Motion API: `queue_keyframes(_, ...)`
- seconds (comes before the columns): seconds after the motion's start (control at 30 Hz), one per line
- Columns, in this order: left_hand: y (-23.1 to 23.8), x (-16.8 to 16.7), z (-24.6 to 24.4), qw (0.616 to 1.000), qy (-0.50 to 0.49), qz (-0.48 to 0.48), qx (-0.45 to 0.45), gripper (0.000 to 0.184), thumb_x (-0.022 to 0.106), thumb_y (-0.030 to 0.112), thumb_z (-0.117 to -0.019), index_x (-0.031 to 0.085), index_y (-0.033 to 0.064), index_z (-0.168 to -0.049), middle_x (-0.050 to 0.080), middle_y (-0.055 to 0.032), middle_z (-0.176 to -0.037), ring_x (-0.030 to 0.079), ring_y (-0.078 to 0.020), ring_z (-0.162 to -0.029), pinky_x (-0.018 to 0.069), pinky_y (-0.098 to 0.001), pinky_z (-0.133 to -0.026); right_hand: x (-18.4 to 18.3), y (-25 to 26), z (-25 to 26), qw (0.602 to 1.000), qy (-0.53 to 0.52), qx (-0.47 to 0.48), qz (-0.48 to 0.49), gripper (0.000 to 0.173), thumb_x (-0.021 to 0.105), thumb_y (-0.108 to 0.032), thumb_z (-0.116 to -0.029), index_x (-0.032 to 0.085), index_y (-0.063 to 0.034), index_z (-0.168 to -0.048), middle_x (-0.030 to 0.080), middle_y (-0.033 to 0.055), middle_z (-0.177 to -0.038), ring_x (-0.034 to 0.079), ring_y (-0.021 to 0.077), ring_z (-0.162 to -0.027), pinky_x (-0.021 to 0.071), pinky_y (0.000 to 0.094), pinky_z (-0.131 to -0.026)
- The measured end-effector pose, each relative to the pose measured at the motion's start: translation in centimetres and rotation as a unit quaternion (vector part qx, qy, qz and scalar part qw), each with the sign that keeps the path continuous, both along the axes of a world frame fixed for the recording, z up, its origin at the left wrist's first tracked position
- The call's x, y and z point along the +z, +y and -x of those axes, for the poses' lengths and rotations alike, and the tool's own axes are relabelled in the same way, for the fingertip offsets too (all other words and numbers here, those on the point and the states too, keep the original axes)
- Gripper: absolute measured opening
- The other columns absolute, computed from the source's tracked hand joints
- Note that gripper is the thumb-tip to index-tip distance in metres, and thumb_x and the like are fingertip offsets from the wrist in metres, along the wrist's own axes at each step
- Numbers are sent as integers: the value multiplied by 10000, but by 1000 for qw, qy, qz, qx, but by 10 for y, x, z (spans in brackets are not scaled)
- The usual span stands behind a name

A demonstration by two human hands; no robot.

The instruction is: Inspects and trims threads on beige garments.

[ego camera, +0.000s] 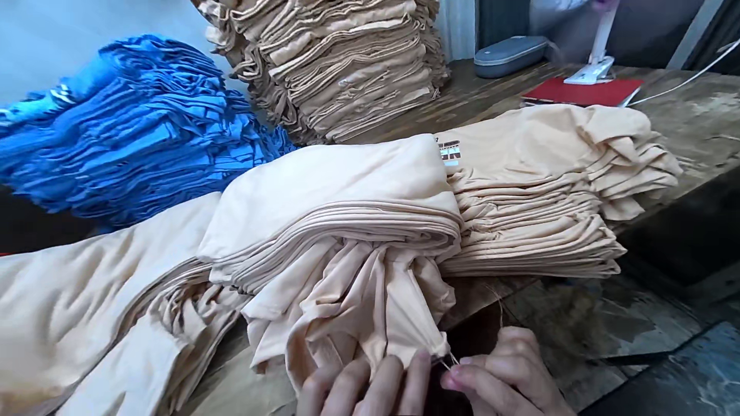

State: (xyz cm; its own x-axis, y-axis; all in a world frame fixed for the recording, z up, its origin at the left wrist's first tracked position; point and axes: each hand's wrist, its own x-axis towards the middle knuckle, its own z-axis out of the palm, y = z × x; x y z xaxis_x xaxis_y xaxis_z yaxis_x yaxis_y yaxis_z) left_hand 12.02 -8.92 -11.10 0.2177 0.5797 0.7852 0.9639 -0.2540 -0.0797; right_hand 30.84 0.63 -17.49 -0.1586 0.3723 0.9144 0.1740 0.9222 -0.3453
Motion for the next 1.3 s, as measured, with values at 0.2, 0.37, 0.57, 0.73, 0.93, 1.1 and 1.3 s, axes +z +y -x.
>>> queue_keyframes(0.2, 3, -4, 0, 999, 20, -34, 29, 209, 706, 271, -957, 743, 178, -1140, 667, -28, -930, 529, -211, -845, 365, -371, -815, 1, 2, 4, 1000, 21, -8, 20, 84, 768, -252, -937, 727, -209, -996, 638, -75, -935, 581, 44, -895, 449, 250, -918)
queue_keyframes(0.37, 18, -5, -11, 1000, 11, -24, -2, 181, 691, 274, -965, 750, 201, -1119, 697, -7, -945, 534, -193, -818, 376, -361, -792, 3, -2, 7, 1000, 23, 7, 13, 73, 752, -238, -947, 718, -194, -995, 624, -61, -951, 576, 55, -914, 446, 255, -942)
queue_keyframes(0.57, 39, -11, 5, 979, -156, 126, -36, 235, 695, 276, -904, 706, 109, -1069, 701, -20, -899, 678, -127, -809, 591, -308, -725, -12, 5, 1, 998, -16, -52, 9, 208, 660, -446, -950, 585, -254, -919, 540, -60, -955, 539, 68, -965, 409, 286, -990)
queue_keyframes(0.73, 16, 26, 78, 988, -149, 41, 1, 211, 556, 186, -993, 732, 168, -1109, 681, -60, -905, 632, -133, -824, 529, -305, -719, -7, 20, 38, 993, -112, -4, 22, 310, 671, -428, -976, 693, -308, -1260, 702, 8, -1090, 657, 169, -1037, 471, 444, -1013)
queue_keyframes(0.93, -1, 38, 150, 990, -75, 15, 114, 166, 662, 236, -905, 783, 129, -944, 688, -86, -802, 626, -146, -715, 513, -315, -644, 39, 36, -33, 913, -353, 189, 78, 151, 689, -295, -972, 787, -214, -890, 699, -17, -815, 667, 163, -815, 514, 407, -860)
queue_keyframes(1.1, 4, 20, 74, 954, -132, 108, 246, 332, 693, 317, -875, 789, 74, -1080, 728, -141, -842, 681, -289, -672, 546, -499, -577, 31, 31, -40, 914, -387, 66, 102, 280, 627, -421, -1000, 783, -198, -933, 725, -15, -780, 690, 175, -756, 538, 409, -780)
queue_keyframes(1.3, 17, -32, 65, 999, -31, 4, 29, 185, 622, 274, -961, 707, 130, -1040, 647, -58, -797, 636, -198, -690, 531, -355, -610, 20, 24, -21, 976, -165, 43, 134, 199, 685, -359, -989, 795, -194, -973, 723, -38, -814, 664, 102, -809, 542, 326, -780)
